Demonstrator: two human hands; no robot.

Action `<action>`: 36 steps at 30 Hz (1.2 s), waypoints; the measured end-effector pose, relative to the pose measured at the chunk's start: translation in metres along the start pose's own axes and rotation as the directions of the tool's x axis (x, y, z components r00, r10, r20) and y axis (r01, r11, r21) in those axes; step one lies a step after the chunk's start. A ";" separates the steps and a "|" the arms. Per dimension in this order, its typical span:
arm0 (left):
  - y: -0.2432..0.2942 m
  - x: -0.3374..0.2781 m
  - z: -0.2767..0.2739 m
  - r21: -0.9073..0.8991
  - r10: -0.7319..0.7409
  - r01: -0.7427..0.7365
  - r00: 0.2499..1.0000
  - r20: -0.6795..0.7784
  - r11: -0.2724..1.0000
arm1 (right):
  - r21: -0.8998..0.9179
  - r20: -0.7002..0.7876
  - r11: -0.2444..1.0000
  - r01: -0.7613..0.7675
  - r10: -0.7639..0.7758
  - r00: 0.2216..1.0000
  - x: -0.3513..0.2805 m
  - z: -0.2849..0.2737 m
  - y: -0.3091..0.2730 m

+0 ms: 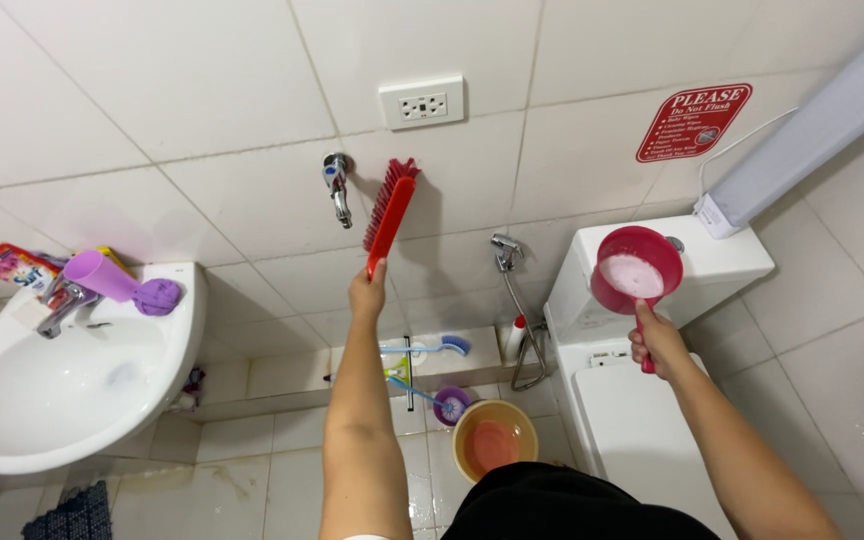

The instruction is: Scrubbing bathroom walls and a door using a brush and soapy water.

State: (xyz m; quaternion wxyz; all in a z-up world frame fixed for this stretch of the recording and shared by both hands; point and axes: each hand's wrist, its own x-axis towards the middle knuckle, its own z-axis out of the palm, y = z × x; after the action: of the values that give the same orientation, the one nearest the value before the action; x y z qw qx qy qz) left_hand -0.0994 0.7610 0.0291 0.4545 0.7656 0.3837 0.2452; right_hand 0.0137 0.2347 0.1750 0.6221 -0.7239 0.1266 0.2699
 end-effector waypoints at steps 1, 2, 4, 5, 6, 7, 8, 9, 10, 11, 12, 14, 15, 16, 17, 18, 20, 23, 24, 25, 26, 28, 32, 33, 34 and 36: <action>0.002 -0.004 0.010 -0.087 -0.016 0.015 1.000 -0.010 0.996 | 0.010 -0.011 1.000 0.026 -0.026 1.000 -0.006 0.009 -0.003; 0.006 -0.005 0.021 -0.174 -0.027 0.024 0.999 -0.019 0.984 | 0.023 -0.023 0.998 0.057 -0.057 0.998 -0.010 0.018 -0.007; 0.029 -0.013 0.041 -0.318 -0.080 0.075 0.997 -0.001 0.945 | 0.031 0.000 0.998 0.057 -0.057 0.998 -0.005 0.023 0.002; 0.044 -0.015 0.052 -0.450 -0.129 0.128 0.991 0.029 0.884 | 0.040 0.023 0.998 0.052 -0.053 0.998 -0.002 0.024 0.005; 0.062 -0.025 0.049 -0.454 -0.124 0.122 0.992 0.027 0.883 | 0.041 0.023 0.997 0.059 -0.060 0.998 -0.008 0.028 0.003; 0.081 -0.034 0.047 -0.311 -0.080 0.086 0.996 0.034 0.946 | 0.054 0.035 0.996 0.077 -0.079 0.996 -0.013 0.031 0.001; 0.098 -0.044 0.044 -0.157 -0.038 0.045 0.998 0.046 0.987 | 0.069 0.049 0.993 0.091 -0.094 0.994 -0.017 0.034 0.001; 0.118 -0.048 0.039 -0.157 -0.035 0.041 0.998 0.042 0.987 | 0.071 0.052 0.993 0.095 -0.098 0.994 -0.025 0.038 -0.004; 0.140 -0.052 0.035 -0.001 0.090 -0.091 0.989 0.121 0.996 | 0.053 0.081 0.994 0.091 -0.095 0.992 -0.032 0.041 -0.010; 0.163 -0.056 0.032 0.145 0.197 -0.231 0.956 0.216 0.962 | 0.034 0.110 0.996 0.087 -0.090 0.990 -0.039 0.044 -0.016; 0.197 -0.051 0.025 0.142 0.207 -0.240 0.955 0.214 0.960 | 0.039 0.108 0.995 0.095 -0.099 0.989 -0.049 0.046 -0.025; 0.264 -0.045 0.013 0.219 0.371 -0.432 0.888 0.271 0.875 | -0.030 0.162 0.992 0.123 -0.117 0.980 -0.069 0.048 -0.043; 0.305 -0.035 0.002 0.217 0.372 -0.432 0.888 0.270 0.875 | -0.031 0.161 0.992 0.125 -0.118 0.980 -0.064 0.045 -0.050; 0.342 -0.029 -0.008 0.151 0.523 -0.546 0.836 0.166 0.824 | -0.012 0.188 0.993 0.120 -0.115 0.975 -0.060 0.040 -0.054; 0.380 -0.022 -0.018 0.099 0.652 -0.654 0.756 0.050 0.750 | 0.006 0.215 0.993 0.114 -0.113 0.970 -0.056 0.034 -0.058; 0.409 -0.019 -0.028 0.097 0.649 -0.650 0.759 0.051 0.753 | 0.002 0.214 0.994 0.111 -0.109 0.971 -0.051 0.027 -0.056; 0.476 -0.008 -0.054 0.102 0.754 -0.747 0.651 -0.087 0.657 | 0.003 0.292 0.989 0.147 -0.142 0.946 -0.038 0.014 -0.063; 0.502 -0.002 -0.041 0.114 0.718 -0.711 0.673 -0.176 0.694 | -0.127 0.300 0.973 0.192 -0.147 0.943 -0.027 -0.001 -0.068; 0.484 -0.002 -0.025 0.122 0.717 -0.708 0.673 -0.183 0.696 | -0.129 0.309 0.972 0.196 -0.148 0.939 -0.029 -0.007 -0.072; 0.467 -0.001 -0.009 0.194 0.665 -0.646 0.745 -0.051 0.739 | -0.119 0.316 0.969 0.216 -0.169 0.934 -0.030 -0.012 -0.075; 0.451 0.000 0.008 0.273 0.591 -0.586 0.803 0.073 0.763 | -0.104 0.321 0.966 0.239 -0.194 0.927 -0.030 -0.018 -0.079; 0.386 -0.002 0.046 0.339 0.542 -0.574 0.818 0.191 0.746 | -0.141 0.315 0.962 0.232 -0.178 0.932 -0.017 -0.034 -0.075; 0.260 0.011 0.135 0.530 0.330 -0.598 0.790 0.517 0.601 | -0.202 0.321 0.957 0.207 -0.134 0.937 0.016 -0.066 -0.067; 0.264 0.002 0.129 0.533 0.320 -0.588 0.796 0.513 0.609 | -0.211 0.328 0.956 0.201 -0.125 0.936 0.020 -0.071 -0.065; 0.270 -0.007 0.124 0.514 0.350 -0.586 0.800 0.487 0.626 | -0.213 0.313 0.958 0.194 -0.121 0.942 0.024 -0.076 -0.062; 0.304 -0.021 0.106 0.499 0.375 -0.582 0.806 0.458 0.643 | -0.213 0.303 0.959 0.186 -0.116 0.946 0.030 -0.086 -0.062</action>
State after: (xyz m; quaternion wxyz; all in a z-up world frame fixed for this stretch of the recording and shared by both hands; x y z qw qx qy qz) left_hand 0.0759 0.6014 0.2481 0.1504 0.9733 0.1455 0.0939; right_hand 0.0903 0.1677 0.2171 0.5611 -0.7542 -0.0545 0.3366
